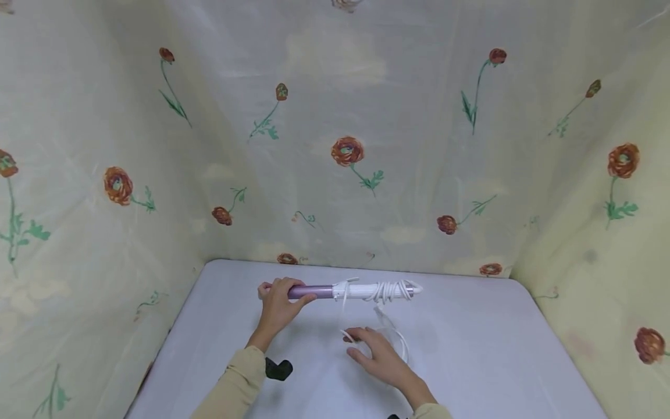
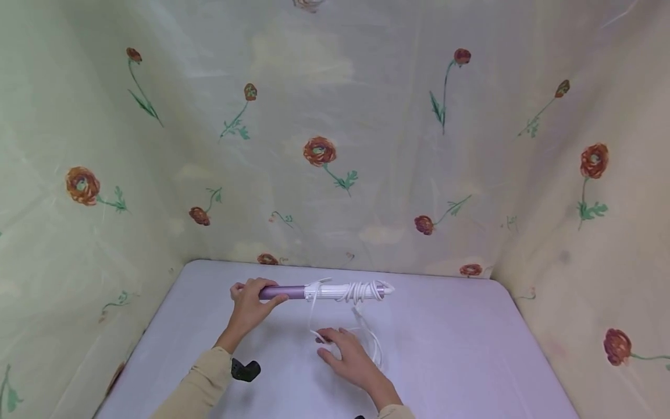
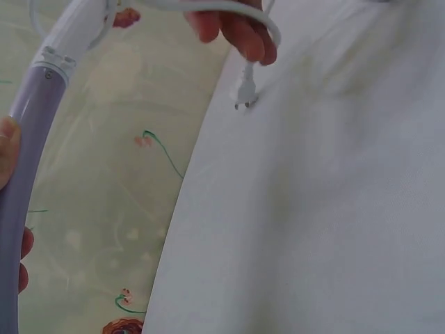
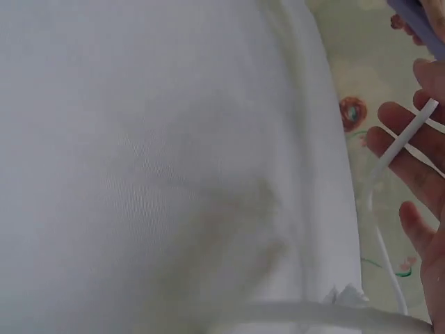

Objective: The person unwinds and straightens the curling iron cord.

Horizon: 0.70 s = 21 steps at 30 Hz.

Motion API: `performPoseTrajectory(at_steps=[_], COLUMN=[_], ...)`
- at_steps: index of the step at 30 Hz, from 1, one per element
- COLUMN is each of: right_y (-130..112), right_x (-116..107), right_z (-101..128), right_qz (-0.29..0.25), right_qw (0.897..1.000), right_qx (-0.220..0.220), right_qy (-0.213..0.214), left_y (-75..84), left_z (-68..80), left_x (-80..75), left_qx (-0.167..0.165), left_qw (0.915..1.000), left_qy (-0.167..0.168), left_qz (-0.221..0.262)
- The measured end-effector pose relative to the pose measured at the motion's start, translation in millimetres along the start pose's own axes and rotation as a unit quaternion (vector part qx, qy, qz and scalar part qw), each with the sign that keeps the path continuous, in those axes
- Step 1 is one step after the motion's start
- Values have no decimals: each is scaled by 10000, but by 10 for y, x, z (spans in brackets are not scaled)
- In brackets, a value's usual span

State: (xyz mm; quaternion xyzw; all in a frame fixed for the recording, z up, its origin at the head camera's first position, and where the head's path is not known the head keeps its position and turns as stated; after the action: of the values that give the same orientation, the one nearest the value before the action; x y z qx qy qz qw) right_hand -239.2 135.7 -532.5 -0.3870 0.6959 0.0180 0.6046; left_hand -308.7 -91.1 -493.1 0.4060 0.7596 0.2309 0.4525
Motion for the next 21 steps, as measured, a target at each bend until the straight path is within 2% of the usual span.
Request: performPoseTrajectory(at_steps=[5, 9, 12, 16, 21], right_y=[-145, -189, -192, -151, 1], right_x=[-106, -284, -506, -863, -1252], right_z=[49, 108, 144, 131, 21], right_qz=[-1133, -1465, -1221, -462, 305], right_qw=[9927, 9855, 9820, 9750, 9695], right_qx=[1, 128, 75, -126, -110], right_qy=[405, 843, 1441, 2169, 2430], left_y=[-15, -71, -103, -87, -73], left_z=[-1, 48, 69, 61, 42], left_x=[-17, -35, -38, -68, -85], left_qx=[55, -54, -94, -9, 89], left_qw=[9998, 9997, 9997, 9997, 9996], left_qy=[84, 110, 67, 51, -112], left_qz=[-143, -194, -237, -246, -235])
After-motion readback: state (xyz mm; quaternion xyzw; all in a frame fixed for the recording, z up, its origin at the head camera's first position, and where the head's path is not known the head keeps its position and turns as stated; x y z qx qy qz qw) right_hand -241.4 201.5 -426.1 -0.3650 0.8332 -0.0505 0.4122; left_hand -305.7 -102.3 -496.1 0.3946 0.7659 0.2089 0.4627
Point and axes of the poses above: each hand's wrist, its own z-axis away from the middle knuckle, its own x-axis out of the palm, y = z × x, the point moved 6 cm from there along -z, towards the middle knuckle, and after that the axes turned 11 degrees about z, right-handed, at the moved point
